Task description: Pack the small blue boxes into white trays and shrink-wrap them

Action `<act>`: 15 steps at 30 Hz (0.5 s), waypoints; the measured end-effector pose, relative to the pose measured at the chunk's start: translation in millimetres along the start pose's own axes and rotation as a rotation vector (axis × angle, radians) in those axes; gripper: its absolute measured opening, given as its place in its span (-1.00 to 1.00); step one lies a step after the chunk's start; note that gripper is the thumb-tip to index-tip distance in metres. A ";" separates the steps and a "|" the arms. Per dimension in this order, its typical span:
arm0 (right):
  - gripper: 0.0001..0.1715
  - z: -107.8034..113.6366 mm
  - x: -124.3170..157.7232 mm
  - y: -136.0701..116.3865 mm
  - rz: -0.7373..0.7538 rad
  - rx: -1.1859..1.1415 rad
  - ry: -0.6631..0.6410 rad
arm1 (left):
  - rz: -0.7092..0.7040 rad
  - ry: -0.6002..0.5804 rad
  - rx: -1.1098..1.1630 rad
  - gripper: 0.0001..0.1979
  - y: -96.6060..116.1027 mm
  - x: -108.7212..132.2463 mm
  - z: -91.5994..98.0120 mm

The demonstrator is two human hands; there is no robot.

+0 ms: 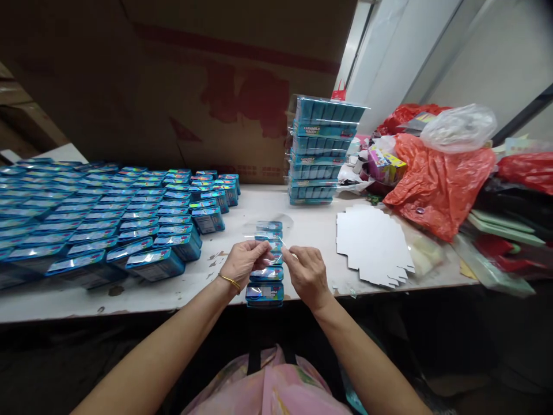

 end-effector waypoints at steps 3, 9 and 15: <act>-0.79 -5.0 -8.2 -4.5 0.050 0.023 -0.006 | -0.079 0.088 -0.041 -0.64 2.0 -1.0 4.9; -0.74 -15.3 -34.3 -21.2 0.074 -0.085 -0.065 | -0.449 0.155 -0.123 -0.36 7.8 15.9 17.6; -0.73 -28.7 -48.6 -19.0 -0.175 -0.572 -0.156 | -0.670 0.100 -0.701 -0.64 17.0 29.6 31.3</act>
Point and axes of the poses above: each hand's wrist, its own x-axis away from the middle knuckle, its own z-axis out of the back of the hand, y = z × x, the point moved 2 cm from there along -x, towards the middle knuckle, and after that the axes turned 1 degree about -z, right-handed, at the moved point
